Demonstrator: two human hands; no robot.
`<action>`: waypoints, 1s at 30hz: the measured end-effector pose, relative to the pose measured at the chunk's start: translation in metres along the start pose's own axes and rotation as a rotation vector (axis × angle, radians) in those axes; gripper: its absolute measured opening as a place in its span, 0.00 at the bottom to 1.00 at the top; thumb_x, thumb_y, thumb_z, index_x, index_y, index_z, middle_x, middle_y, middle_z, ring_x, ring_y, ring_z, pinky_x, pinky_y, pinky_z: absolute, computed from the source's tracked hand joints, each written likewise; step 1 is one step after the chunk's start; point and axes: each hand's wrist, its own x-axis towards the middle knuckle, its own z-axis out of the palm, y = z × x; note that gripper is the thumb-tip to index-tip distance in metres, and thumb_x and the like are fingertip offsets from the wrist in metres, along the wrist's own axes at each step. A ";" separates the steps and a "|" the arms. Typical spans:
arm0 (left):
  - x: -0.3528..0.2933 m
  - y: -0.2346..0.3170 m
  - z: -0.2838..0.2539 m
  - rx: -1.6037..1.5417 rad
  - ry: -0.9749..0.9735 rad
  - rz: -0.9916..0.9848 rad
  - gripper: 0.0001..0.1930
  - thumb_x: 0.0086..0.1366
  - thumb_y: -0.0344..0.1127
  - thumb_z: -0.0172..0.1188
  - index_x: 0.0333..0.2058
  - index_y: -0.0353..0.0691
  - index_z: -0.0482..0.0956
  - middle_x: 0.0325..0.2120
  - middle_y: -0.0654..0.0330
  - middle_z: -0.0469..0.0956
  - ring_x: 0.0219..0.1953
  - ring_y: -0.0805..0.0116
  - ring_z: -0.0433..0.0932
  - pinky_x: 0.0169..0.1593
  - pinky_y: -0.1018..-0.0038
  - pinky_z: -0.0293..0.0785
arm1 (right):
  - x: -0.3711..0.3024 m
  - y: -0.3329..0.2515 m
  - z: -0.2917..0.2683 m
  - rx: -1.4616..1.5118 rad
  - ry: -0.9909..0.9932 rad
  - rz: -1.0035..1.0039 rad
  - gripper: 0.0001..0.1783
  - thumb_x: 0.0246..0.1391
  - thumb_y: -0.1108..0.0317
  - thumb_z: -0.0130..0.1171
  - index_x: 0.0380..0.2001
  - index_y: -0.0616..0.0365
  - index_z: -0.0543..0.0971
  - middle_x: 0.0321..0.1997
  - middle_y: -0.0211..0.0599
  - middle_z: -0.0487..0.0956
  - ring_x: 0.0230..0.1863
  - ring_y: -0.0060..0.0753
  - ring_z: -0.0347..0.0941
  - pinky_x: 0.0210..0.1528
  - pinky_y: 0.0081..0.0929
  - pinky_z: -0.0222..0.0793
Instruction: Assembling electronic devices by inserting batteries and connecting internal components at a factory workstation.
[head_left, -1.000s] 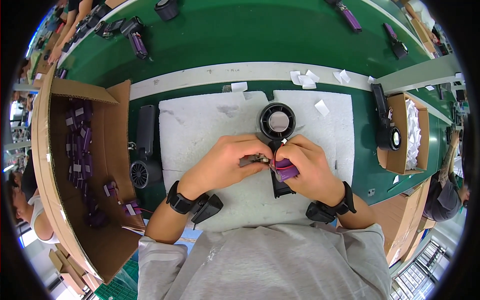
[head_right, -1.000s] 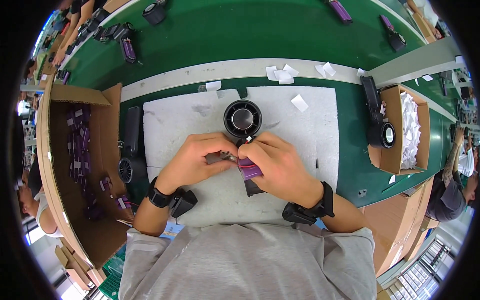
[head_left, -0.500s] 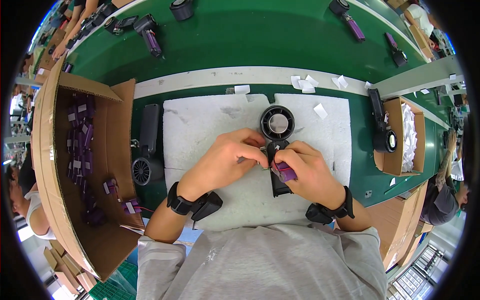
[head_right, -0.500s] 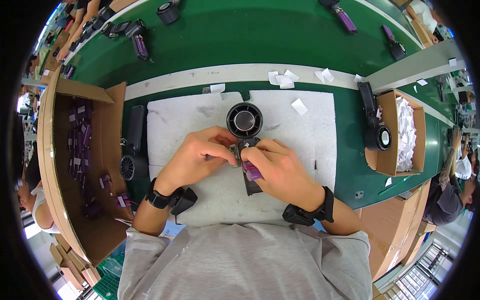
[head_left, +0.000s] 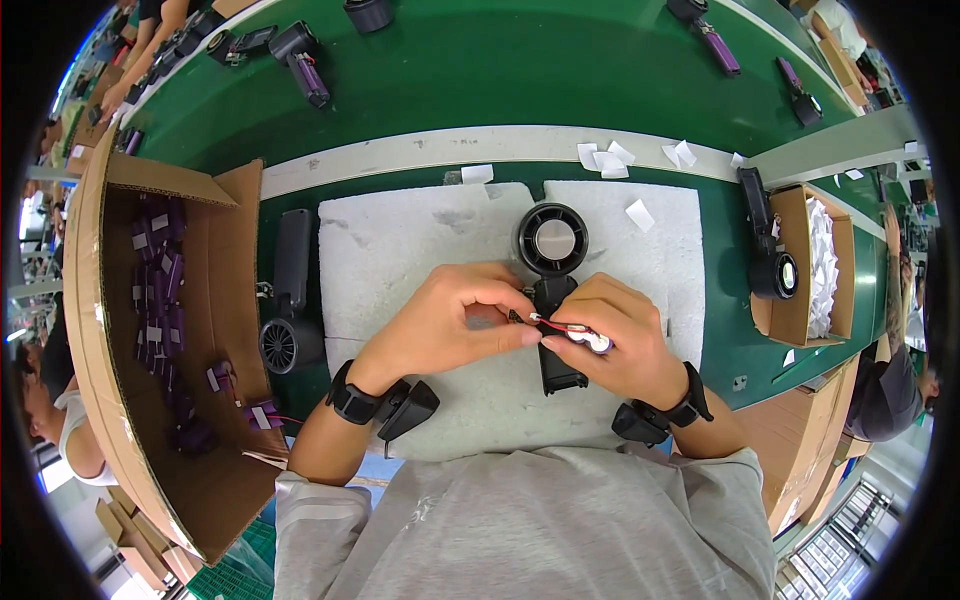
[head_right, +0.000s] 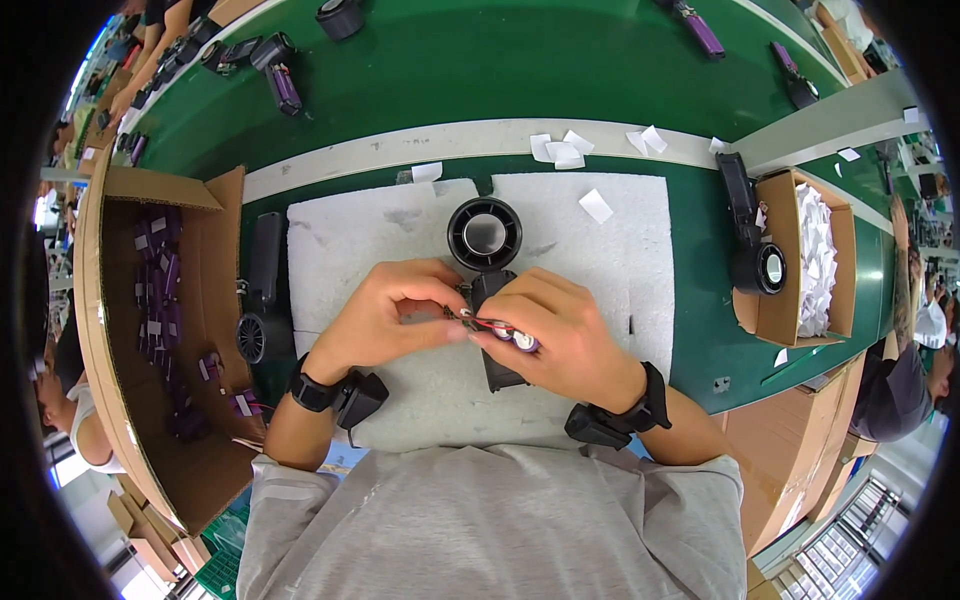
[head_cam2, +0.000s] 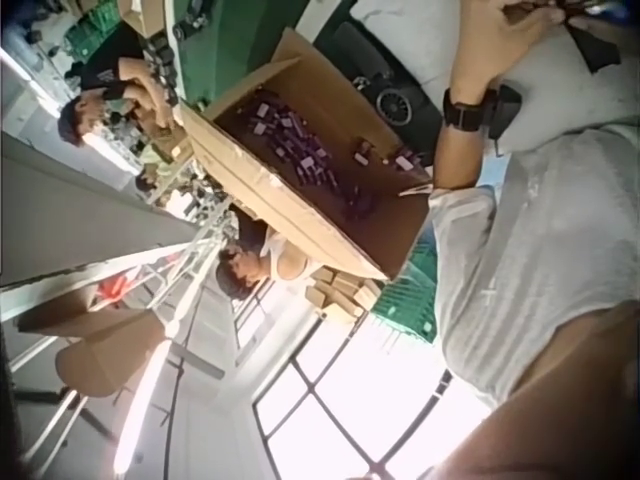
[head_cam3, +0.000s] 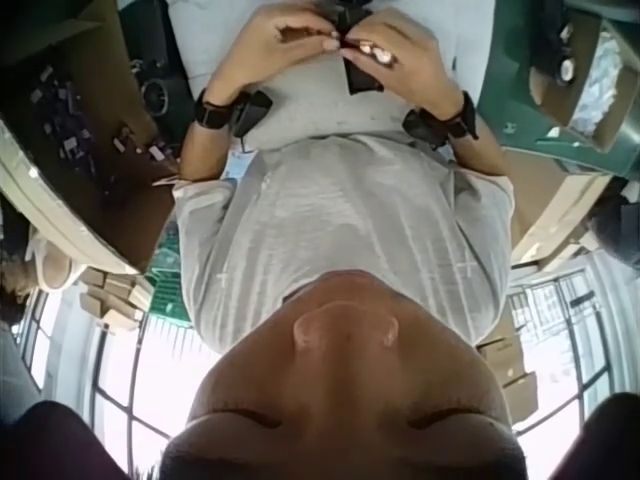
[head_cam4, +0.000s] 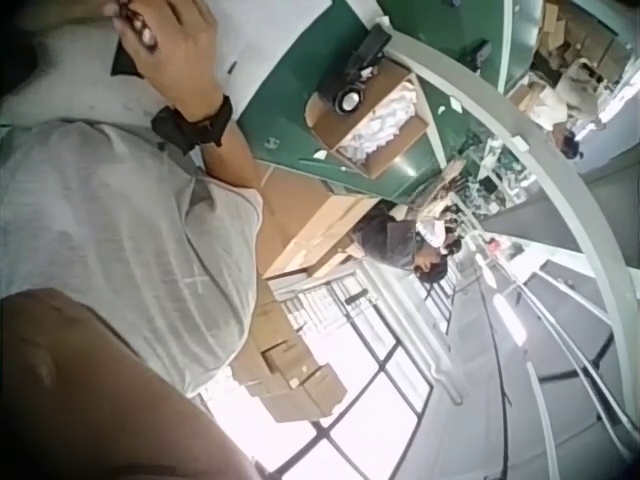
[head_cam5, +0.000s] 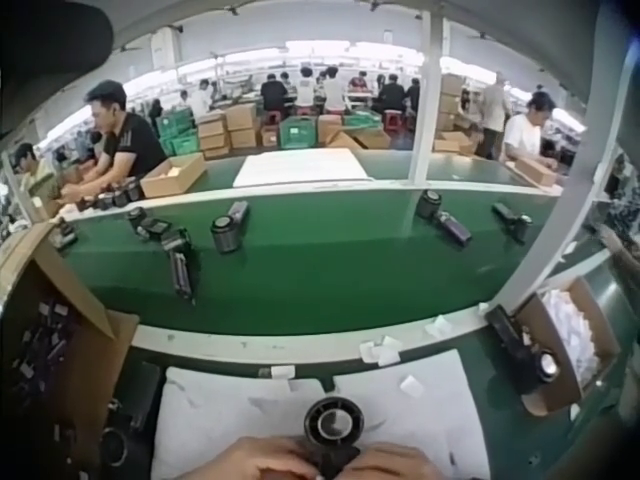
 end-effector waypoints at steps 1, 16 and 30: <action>0.001 -0.001 -0.002 0.050 -0.011 -0.016 0.04 0.57 0.23 0.65 0.30 0.30 0.81 0.33 0.56 0.77 0.34 0.70 0.77 0.40 0.75 0.75 | -0.001 0.002 0.001 -0.039 -0.010 -0.034 0.15 0.37 0.77 0.72 0.31 0.59 0.78 0.29 0.36 0.77 0.28 0.36 0.73 0.28 0.29 0.69; 0.001 -0.006 -0.001 -0.126 0.078 -0.147 0.04 0.58 0.27 0.67 0.30 0.32 0.82 0.29 0.63 0.77 0.30 0.79 0.73 0.31 0.82 0.68 | -0.004 0.000 0.003 -0.241 -0.048 0.058 0.09 0.42 0.72 0.71 0.30 0.55 0.83 0.28 0.33 0.73 0.22 0.28 0.69 0.21 0.24 0.65; 0.002 -0.006 -0.009 -0.242 0.021 -0.212 0.15 0.54 0.17 0.66 0.41 0.34 0.79 0.36 0.64 0.78 0.39 0.78 0.77 0.44 0.80 0.76 | -0.003 0.002 -0.001 -0.116 -0.104 0.172 0.07 0.44 0.76 0.68 0.31 0.56 0.84 0.30 0.33 0.72 0.22 0.24 0.70 0.22 0.21 0.65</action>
